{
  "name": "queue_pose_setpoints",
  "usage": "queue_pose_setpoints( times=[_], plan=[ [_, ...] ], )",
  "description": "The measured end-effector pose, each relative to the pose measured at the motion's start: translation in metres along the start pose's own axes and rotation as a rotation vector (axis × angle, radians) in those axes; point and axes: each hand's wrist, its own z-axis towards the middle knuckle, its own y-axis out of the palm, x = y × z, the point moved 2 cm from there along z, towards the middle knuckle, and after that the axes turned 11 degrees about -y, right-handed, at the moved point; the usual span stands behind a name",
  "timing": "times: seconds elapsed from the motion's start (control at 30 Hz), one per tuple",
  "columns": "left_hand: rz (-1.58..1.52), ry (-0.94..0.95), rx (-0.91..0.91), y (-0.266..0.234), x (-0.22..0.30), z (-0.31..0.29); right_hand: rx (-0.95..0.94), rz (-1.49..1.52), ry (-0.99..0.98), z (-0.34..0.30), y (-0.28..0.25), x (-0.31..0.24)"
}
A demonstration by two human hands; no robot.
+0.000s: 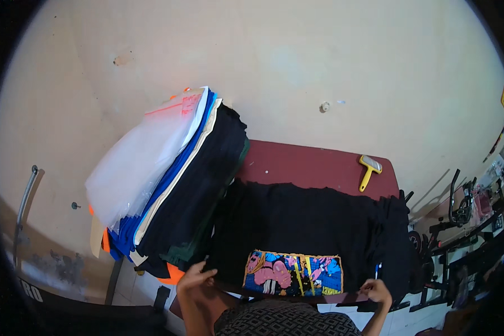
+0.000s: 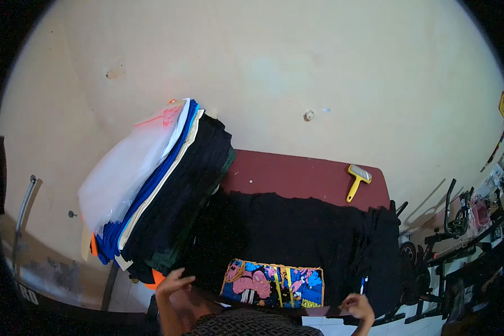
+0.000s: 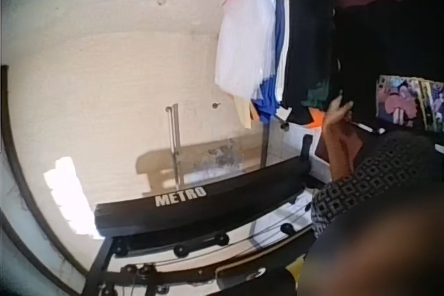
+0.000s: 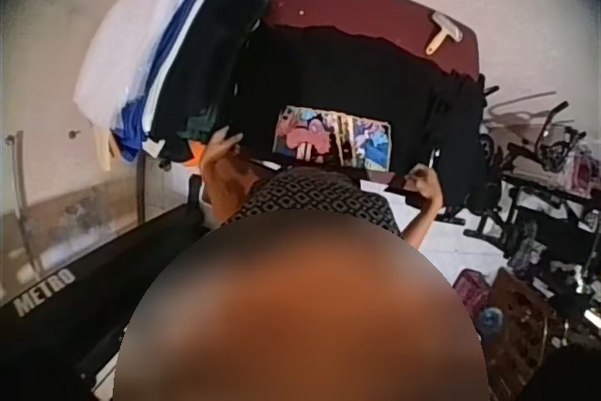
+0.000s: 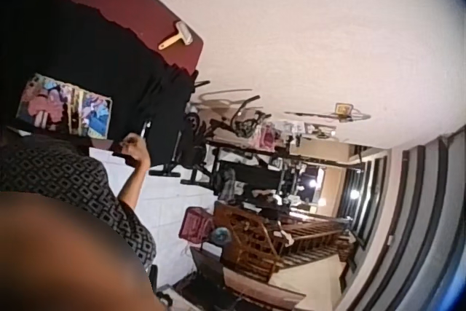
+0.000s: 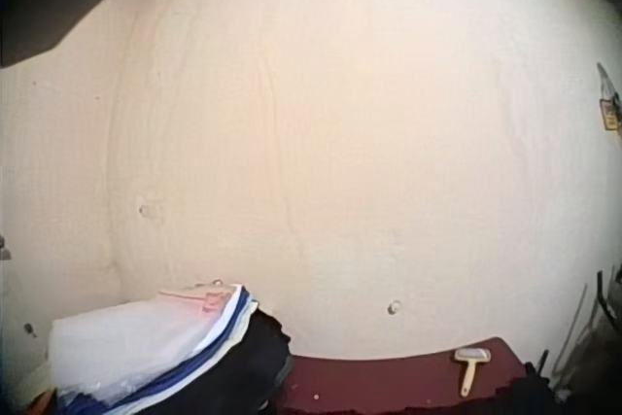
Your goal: Using a lint roller to remove debris from printed black t-shirts before folding them.
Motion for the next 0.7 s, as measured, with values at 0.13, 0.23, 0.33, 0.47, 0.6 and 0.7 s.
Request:
queue_pose_setpoints(
  times=[0.13, 0.23, 0.33, 0.47, 0.6, 0.7],
  plan=[
    [0.202, 0.242, 0.433, -0.005, 0.018, -0.011, 0.329, -0.568, -0.617, -0.005, -0.023, -0.072],
    [0.260, 0.105, 0.238, -0.020, 0.007, 0.002, 0.264, -0.361, -0.498, 0.008, -0.032, -0.081],
    [0.444, 0.055, 0.296, -0.014, 0.018, 0.006, 0.149, -0.153, -0.305, 0.028, -0.039, -0.083],
    [0.223, 0.595, 0.707, -0.003, 0.060, 0.026, -0.021, -0.184, -0.165, 0.071, -0.045, -0.098],
    [0.254, 0.717, 0.418, 0.046, 0.140, 0.071, 0.209, -0.259, -0.523, 0.142, -0.033, -0.123],
    [0.506, 0.856, 0.321, 0.077, 0.175, 0.140, 0.304, -0.280, -0.774, 0.216, -0.022, -0.128]
  ],
)
